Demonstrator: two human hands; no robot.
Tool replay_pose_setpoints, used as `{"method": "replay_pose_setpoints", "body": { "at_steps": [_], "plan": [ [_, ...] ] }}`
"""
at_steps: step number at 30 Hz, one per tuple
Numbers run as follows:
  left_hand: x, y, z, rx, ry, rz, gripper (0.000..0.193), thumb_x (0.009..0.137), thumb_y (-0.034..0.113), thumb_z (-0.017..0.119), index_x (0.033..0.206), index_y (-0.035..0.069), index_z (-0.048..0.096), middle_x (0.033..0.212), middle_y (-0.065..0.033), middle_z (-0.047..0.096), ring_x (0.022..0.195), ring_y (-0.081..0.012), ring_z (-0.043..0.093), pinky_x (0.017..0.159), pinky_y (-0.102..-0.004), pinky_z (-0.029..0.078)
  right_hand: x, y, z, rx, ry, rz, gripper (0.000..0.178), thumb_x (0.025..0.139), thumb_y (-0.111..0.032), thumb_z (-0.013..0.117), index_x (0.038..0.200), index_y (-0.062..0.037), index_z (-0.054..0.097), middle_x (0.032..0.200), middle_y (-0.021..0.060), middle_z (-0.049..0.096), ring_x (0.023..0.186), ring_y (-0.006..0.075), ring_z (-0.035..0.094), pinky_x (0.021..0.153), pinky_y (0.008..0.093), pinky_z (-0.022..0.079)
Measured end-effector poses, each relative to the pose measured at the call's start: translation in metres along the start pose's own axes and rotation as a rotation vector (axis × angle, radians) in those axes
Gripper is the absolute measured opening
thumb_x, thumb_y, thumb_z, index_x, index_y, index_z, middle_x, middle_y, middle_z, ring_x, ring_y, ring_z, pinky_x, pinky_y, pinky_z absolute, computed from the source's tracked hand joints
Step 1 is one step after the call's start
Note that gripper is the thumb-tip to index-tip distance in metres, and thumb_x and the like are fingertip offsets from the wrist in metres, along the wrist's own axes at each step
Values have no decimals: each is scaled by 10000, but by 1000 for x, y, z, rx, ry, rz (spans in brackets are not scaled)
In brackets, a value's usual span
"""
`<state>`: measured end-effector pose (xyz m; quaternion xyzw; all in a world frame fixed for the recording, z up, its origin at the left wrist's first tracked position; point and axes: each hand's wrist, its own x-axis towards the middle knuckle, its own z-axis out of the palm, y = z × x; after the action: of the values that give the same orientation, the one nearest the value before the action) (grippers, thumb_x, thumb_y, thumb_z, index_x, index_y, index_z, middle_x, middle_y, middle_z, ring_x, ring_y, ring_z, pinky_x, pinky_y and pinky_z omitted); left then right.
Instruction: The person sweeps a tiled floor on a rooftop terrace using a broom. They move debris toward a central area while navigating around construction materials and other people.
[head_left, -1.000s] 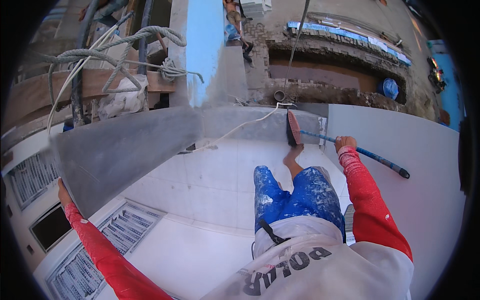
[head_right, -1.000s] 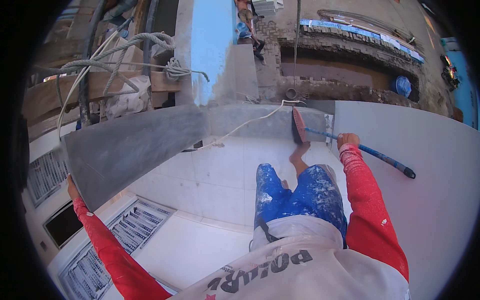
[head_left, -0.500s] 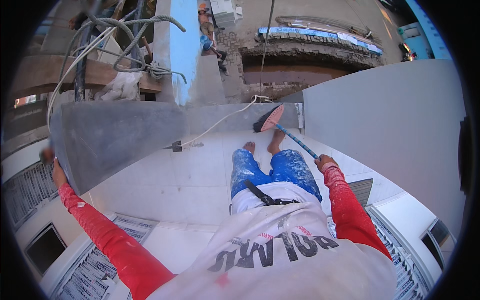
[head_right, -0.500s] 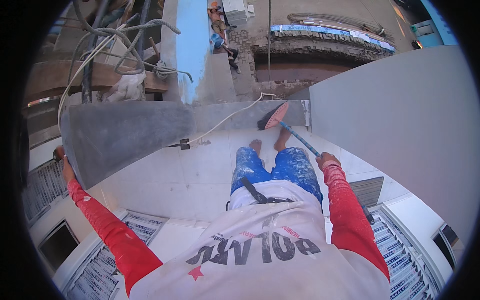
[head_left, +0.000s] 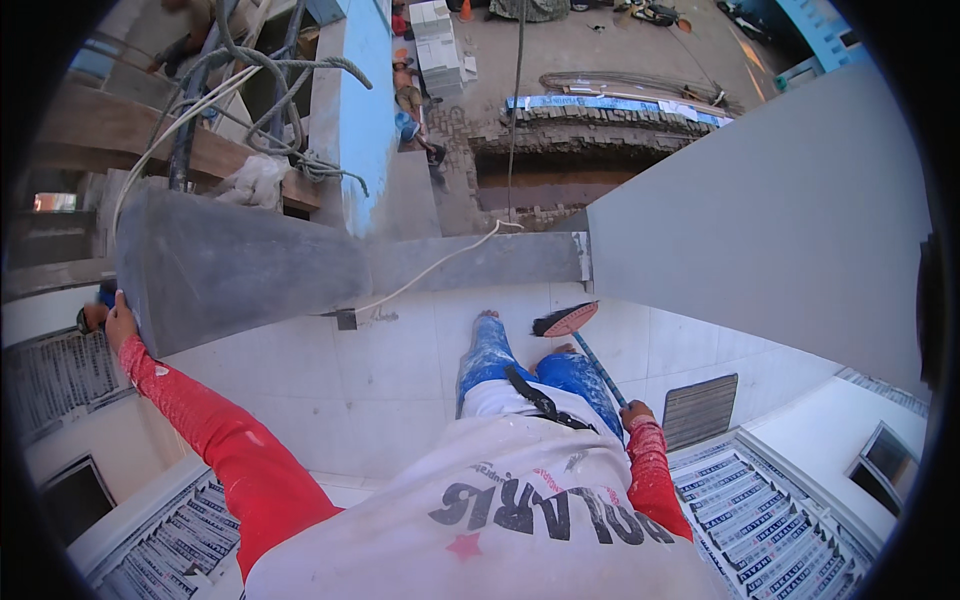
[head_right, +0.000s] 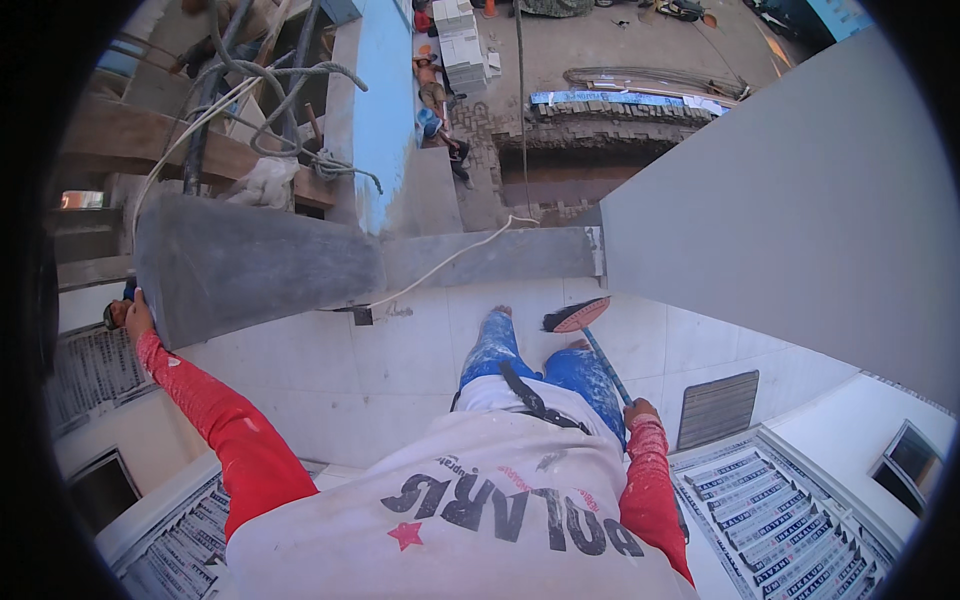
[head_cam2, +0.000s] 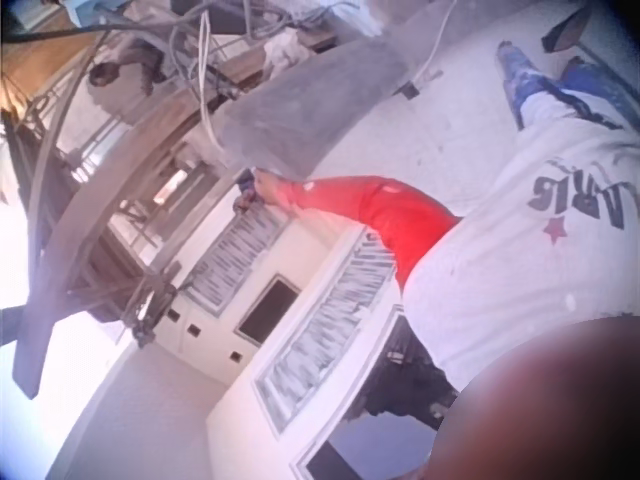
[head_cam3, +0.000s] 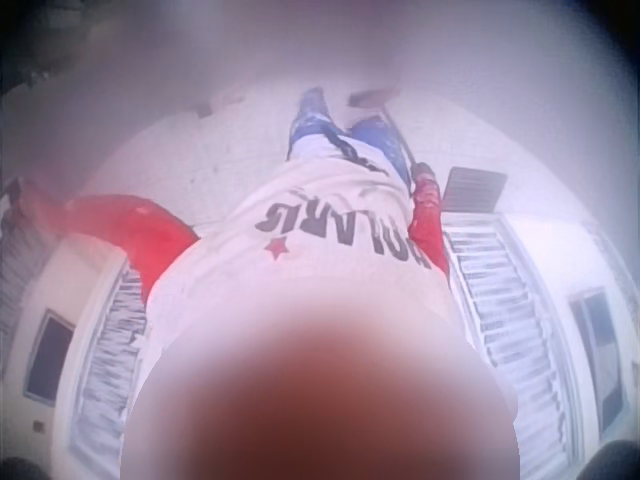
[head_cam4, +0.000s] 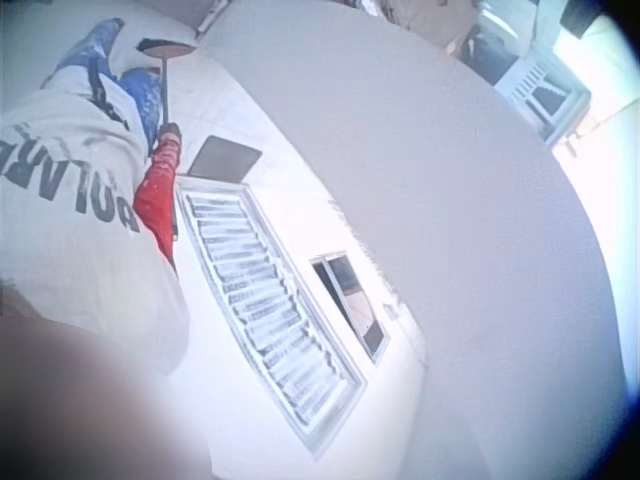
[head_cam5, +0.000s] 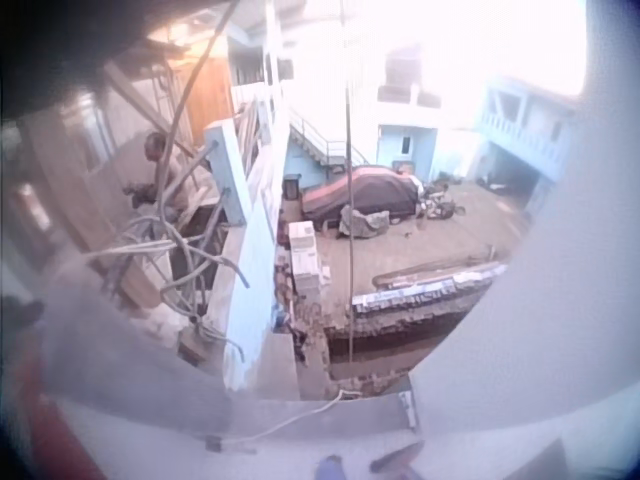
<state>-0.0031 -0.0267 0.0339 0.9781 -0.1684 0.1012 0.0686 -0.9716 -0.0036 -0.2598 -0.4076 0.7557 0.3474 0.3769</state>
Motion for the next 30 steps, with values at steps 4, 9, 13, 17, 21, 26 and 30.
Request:
{"method": "replay_pose_setpoints", "body": {
  "at_steps": [4,9,13,17,21,26,30],
  "plan": [
    [-45,18,-20,-282,469,69,483,856,431,545,1081,22,668,1077,-164,667,1019,-333,620,893,-398,459,32,56,31,137,-76,64,382,856,-361,626,1062,-44,675,1029,187,672,1010,326,639,887,424,484],
    [-208,58,31,-406,1200,24,258,813,205,596,957,-3,645,951,-161,639,913,-346,603,857,-463,457,68,169,77,249,-58,219,421,847,-424,653,977,-27,704,829,135,700,774,256,676,720,408,498],
    [-478,128,175,-555,450,-2,373,855,239,595,1110,-30,561,1136,-231,569,1077,-385,523,939,-469,401,85,235,95,614,-104,251,373,826,-373,687,929,-15,703,787,124,693,713,232,663,637,400,497],
    [-766,176,235,-268,-997,415,630,849,482,555,1245,-7,515,1273,-246,505,1218,-398,447,1057,-449,330,120,260,71,586,-79,8,358,822,-357,693,917,-13,699,776,123,689,698,230,659,624,399,496],
    [-843,227,195,-195,-1018,719,533,842,521,534,1193,130,625,1261,-165,575,1185,-343,515,1020,-410,377,164,282,36,470,-83,-141,343,819,-342,699,906,-10,695,765,123,685,684,229,655,611,397,494],
    [-843,229,161,-609,-920,362,451,853,444,530,1084,79,660,1098,-185,651,1050,-342,606,928,-422,451,202,330,17,392,-82,-198,325,814,-322,706,891,-7,691,751,123,680,666,227,650,596,395,493],
    [-871,165,185,-359,-992,349,474,865,458,518,1085,57,642,1125,-182,638,1084,-338,582,953,-422,434,245,388,-2,314,-86,-185,310,811,-307,711,879,-5,687,740,122,676,652,225,647,583,393,491]
  ]
}}
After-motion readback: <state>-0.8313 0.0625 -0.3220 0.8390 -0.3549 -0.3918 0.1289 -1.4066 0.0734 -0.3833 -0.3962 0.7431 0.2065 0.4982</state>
